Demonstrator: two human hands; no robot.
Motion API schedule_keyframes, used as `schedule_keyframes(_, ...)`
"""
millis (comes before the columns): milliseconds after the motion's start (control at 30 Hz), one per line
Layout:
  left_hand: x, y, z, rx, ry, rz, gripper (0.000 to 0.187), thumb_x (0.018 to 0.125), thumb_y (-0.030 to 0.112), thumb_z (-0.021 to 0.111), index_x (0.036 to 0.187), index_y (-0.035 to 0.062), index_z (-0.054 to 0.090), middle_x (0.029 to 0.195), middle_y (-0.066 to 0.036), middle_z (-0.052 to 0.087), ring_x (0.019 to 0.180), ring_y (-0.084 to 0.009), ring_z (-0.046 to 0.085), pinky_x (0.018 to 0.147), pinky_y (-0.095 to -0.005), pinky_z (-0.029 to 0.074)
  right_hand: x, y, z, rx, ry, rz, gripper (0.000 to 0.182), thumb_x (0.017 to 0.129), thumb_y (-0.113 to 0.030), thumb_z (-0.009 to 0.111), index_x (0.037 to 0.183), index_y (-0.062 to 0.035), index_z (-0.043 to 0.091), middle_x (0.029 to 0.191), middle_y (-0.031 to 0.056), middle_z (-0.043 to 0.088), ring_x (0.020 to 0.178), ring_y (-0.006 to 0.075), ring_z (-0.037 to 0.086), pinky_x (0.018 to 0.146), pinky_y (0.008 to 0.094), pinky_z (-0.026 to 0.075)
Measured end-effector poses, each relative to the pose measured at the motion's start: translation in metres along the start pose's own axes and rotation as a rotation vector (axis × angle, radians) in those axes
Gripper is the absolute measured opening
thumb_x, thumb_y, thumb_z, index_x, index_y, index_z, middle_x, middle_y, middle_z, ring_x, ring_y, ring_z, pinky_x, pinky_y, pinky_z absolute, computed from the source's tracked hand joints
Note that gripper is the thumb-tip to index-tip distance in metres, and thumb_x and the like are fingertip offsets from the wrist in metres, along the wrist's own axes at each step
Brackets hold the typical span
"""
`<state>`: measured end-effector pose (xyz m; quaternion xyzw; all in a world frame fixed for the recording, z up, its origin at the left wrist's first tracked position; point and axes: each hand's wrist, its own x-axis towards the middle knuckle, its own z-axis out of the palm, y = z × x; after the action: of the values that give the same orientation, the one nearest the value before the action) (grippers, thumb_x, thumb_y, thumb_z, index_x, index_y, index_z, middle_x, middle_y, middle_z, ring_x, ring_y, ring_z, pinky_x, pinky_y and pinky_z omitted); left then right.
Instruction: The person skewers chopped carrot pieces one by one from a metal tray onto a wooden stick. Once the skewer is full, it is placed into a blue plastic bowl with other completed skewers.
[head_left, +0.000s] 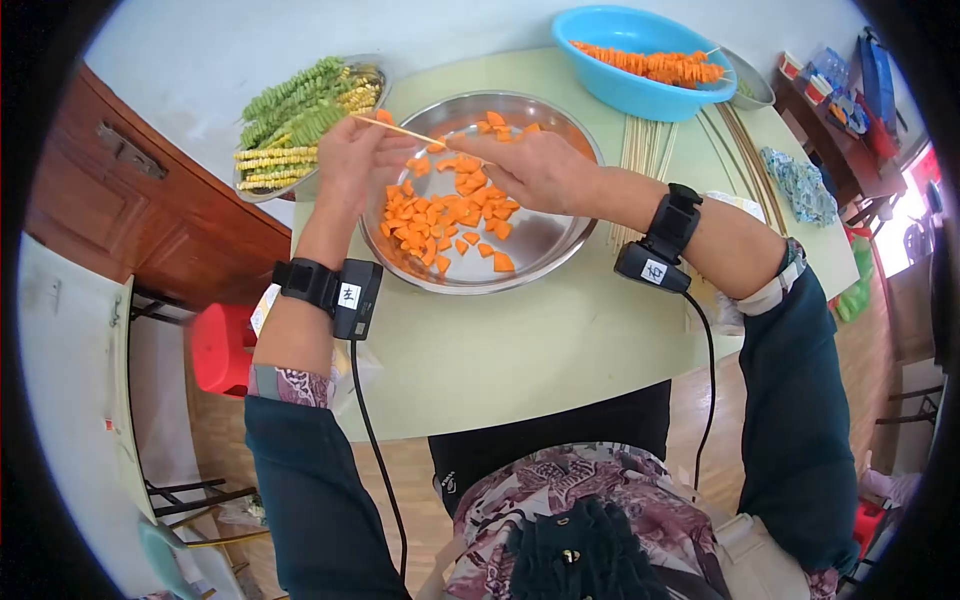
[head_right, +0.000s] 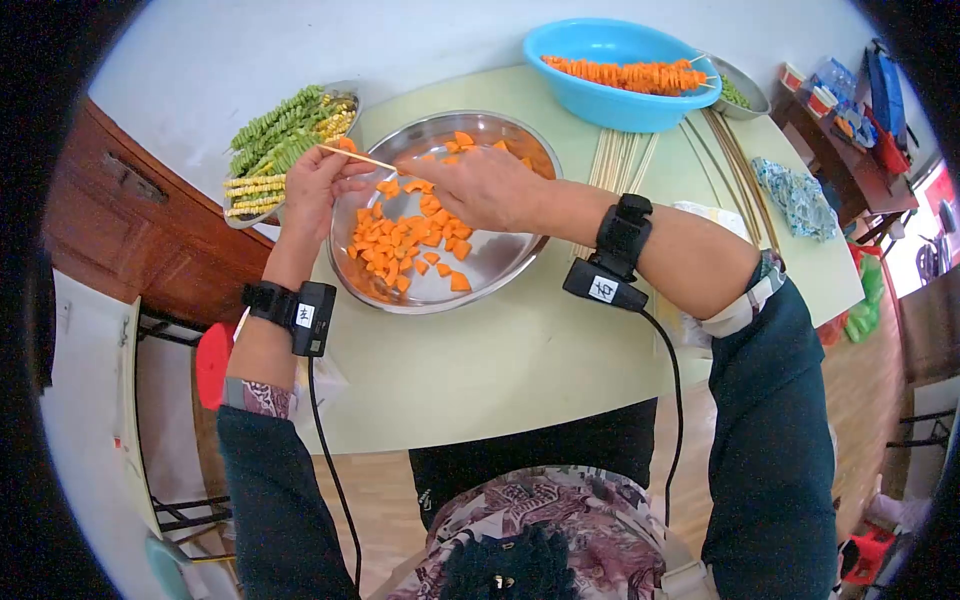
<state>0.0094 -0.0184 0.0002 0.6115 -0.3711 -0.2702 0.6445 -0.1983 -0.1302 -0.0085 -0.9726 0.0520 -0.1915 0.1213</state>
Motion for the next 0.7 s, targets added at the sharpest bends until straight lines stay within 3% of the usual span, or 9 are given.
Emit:
schedule_keyframes(267,0.001,-0.004,-0.001,-0.023,0.03,0.01,0.021,0.087,0.007,0.049,0.104,-0.0067,0.048,0.092,-0.018,0.061,0.079,-0.0225,0.065,0.056,-0.0253,0.054,-0.022,0.031,-0.008,-0.135,-0.139,0.003,0.048,0.082,-0.013,0.048,0.128,-0.0188,0.039,0.058,0.0106,0.054,0.049,0.0281,0.054,0.049,0.0395,0.045)
schedule_keyframes(333,-0.001,-0.002,0.0,0.02,0.021,-0.004,0.021,0.087,0.007,0.05,0.103,-0.0062,0.048,0.091,-0.018,0.062,0.079,-0.023,0.065,0.056,-0.0251,0.054,-0.029,0.043,-0.01,-0.117,-0.005,-0.114,0.047,0.083,-0.012,0.047,0.128,-0.0194,0.039,0.057,0.0104,0.054,0.051,0.0275,0.054,0.05,0.0388,0.045)
schedule_keyframes(700,0.0,-0.002,0.003,0.041,0.033,-0.019,0.018,0.087,0.006,0.05,0.102,-0.0044,0.051,0.091,-0.018,0.063,0.079,-0.0237,0.065,0.057,-0.0257,0.053,-0.029,0.028,0.0,0.079,0.026,-0.065,0.044,0.084,-0.011,0.051,0.127,-0.0152,0.044,0.056,0.012,0.052,0.05,0.0283,0.052,0.052,0.0364,0.045)
